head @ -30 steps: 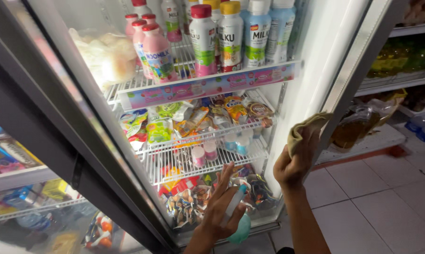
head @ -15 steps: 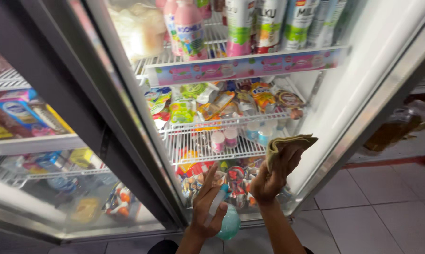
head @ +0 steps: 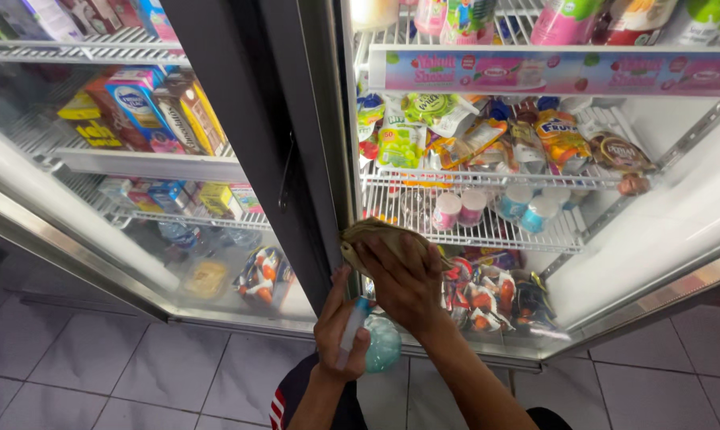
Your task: The person cleans the glass door of a commercial refrigerator in a store. They spray a cleaning solution from a bottle onto the glass and wipe it with a cloth, moving from the lower shelves up to the top of the door.
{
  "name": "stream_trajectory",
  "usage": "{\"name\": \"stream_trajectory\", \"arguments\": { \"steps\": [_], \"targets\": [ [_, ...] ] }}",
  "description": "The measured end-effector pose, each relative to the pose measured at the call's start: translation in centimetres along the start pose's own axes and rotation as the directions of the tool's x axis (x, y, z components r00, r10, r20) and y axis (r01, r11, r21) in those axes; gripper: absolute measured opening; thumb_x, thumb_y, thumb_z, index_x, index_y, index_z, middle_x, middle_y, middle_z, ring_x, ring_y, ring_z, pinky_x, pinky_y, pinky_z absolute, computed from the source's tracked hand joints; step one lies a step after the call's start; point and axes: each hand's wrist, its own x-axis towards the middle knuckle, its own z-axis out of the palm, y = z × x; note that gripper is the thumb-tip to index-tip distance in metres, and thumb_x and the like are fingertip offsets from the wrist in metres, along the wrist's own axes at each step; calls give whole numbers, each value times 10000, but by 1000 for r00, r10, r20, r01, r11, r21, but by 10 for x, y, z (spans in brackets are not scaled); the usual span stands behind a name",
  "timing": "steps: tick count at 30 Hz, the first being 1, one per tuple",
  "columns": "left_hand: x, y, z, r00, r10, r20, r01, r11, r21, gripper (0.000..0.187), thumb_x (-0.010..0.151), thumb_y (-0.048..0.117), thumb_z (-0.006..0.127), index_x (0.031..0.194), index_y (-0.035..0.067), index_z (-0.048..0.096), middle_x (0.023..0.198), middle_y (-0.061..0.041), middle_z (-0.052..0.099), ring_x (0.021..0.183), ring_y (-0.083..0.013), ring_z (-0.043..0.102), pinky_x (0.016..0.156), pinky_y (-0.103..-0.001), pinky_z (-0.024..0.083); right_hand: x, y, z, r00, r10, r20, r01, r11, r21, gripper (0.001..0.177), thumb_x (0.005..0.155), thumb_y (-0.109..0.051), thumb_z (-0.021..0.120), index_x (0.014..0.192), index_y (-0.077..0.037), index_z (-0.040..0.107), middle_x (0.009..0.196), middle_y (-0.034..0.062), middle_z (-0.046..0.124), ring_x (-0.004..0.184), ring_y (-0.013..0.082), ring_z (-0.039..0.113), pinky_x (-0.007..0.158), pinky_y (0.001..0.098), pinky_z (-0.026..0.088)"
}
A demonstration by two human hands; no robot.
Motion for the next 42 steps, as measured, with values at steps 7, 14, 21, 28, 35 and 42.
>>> {"name": "stream_trajectory", "arguments": {
  "steps": [7, 14, 21, 28, 35, 42],
  "targets": [
    [3, 6, 4, 1000, -5, 22, 5, 1000, -8, 593, 1085, 440, 475, 1137, -105, 703, 1612, -376, 337, 1551, -468, 334, 1279, -542, 252, -83, 55, -3, 975, 192, -108, -196, 980, -24, 342, 951, -59, 611, 1263, -119, 736, 1443, 109, 612, 1513, 435, 342, 1274, 555, 21],
    [1, 9, -3, 997, -4, 79, 9, 998, -65, 609, 1090, 453, 475, 1155, -115, 685, 1627, -368, 307, 1566, -464, 305, 1272, -527, 282, -31, 38, -3, 880, 403, -253, -368, 913, 177, 370, 1046, -117, 569, 1401, -34, 630, 1596, 174, 449, 1560, 482, 197, 1303, 602, 8],
    [-19, -5, 25, 994, 38, 106, -26, 994, -108, 629, 1084, 456, 489, 1176, -134, 688, 1588, -406, 350, 1516, -457, 422, 1209, -464, 413, -6, 17, -14, 998, -46, 49, 44, 998, 42, 418, 982, -100, 674, 1369, -245, 739, 1473, -48, 628, 1493, 233, 395, 1313, 470, 53],
    [-27, -2, 79, 962, -55, 268, 113, 972, -205, 565, 1025, 424, 550, 1087, -111, 720, 1573, -381, 396, 1353, -391, 607, 1049, -408, 535, -95, 92, -48, 997, 73, 1, -73, 992, -99, 328, 1028, -134, 656, 1326, -240, 740, 1457, -36, 620, 1516, 257, 393, 1305, 552, 8],
    [-9, 24, 132, 949, 94, 302, -7, 961, -276, 494, 1059, 360, 553, 1087, -111, 701, 1616, -357, 345, 1522, -462, 408, 1215, -477, 405, -163, 185, -95, 870, 419, -261, -470, 864, -181, 393, 1100, -65, 517, 1491, -29, 533, 1588, 205, 454, 1542, 397, 327, 1305, 584, 168],
    [-11, 28, 156, 926, 113, 359, -3, 956, -293, 479, 1065, 339, 552, 1112, -109, 715, 1619, -343, 359, 1530, -464, 394, 1250, -501, 352, -192, 210, -91, 579, 675, -458, -728, 681, 84, 421, 1124, -82, 501, 1536, -5, 462, 1648, 217, 362, 1579, 403, 284, 1325, 562, 207]
  ]
}}
